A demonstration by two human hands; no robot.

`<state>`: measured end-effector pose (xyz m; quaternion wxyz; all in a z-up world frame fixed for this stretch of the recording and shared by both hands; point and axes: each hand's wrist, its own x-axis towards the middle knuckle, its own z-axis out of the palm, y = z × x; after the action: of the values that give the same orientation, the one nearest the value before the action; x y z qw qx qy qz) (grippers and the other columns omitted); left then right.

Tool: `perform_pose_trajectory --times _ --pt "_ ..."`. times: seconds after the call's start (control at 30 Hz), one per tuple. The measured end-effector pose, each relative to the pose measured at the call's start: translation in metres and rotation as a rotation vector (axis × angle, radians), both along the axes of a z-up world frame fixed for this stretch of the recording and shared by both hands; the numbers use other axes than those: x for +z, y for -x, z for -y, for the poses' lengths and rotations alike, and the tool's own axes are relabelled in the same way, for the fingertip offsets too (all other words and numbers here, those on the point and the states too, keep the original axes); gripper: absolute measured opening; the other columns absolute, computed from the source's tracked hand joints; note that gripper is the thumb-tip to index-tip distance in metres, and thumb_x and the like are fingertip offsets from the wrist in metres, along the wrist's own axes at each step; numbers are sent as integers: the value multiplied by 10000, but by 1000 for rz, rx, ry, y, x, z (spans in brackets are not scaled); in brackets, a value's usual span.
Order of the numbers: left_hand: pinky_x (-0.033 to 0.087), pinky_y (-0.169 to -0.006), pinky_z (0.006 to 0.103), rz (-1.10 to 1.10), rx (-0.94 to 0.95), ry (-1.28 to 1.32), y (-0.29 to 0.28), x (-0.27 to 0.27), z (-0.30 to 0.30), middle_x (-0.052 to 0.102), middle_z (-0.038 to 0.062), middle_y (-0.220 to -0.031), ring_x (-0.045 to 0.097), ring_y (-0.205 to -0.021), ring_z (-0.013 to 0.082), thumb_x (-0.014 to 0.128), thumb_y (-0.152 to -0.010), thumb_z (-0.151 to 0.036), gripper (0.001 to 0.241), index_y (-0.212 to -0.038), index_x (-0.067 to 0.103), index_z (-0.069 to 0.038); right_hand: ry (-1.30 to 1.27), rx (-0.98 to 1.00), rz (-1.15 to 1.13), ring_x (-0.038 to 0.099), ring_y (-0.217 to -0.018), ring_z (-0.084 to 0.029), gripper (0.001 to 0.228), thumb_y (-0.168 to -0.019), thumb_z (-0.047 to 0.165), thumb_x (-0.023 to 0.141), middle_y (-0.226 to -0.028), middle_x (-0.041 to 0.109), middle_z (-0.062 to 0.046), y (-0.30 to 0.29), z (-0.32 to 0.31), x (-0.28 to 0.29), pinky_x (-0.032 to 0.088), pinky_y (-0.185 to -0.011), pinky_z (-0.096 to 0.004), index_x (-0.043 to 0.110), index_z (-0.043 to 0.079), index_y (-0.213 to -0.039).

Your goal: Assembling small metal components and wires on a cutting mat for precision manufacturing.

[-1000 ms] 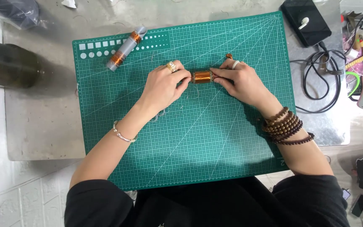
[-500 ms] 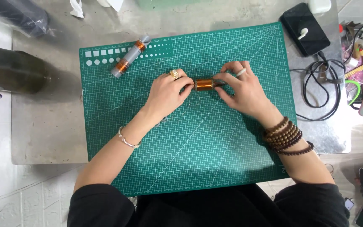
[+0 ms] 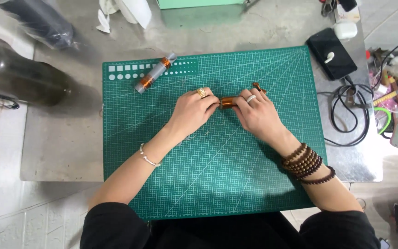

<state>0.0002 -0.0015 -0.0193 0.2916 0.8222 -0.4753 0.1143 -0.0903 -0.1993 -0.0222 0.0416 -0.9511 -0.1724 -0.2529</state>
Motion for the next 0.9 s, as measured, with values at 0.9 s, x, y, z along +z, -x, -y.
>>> perform_pose_trajectory --times 0.9 --pt "415 -774 378 -46 -21 -170 7 -6 -7 680 94 -758 641 -808 253 653 -842 -253 187 -993 612 -152 -25 -70 -280 579 -752 -206 177 -782 161 648 -686 463 13 -5 -8 34 525 -536 -334 504 133 -684"
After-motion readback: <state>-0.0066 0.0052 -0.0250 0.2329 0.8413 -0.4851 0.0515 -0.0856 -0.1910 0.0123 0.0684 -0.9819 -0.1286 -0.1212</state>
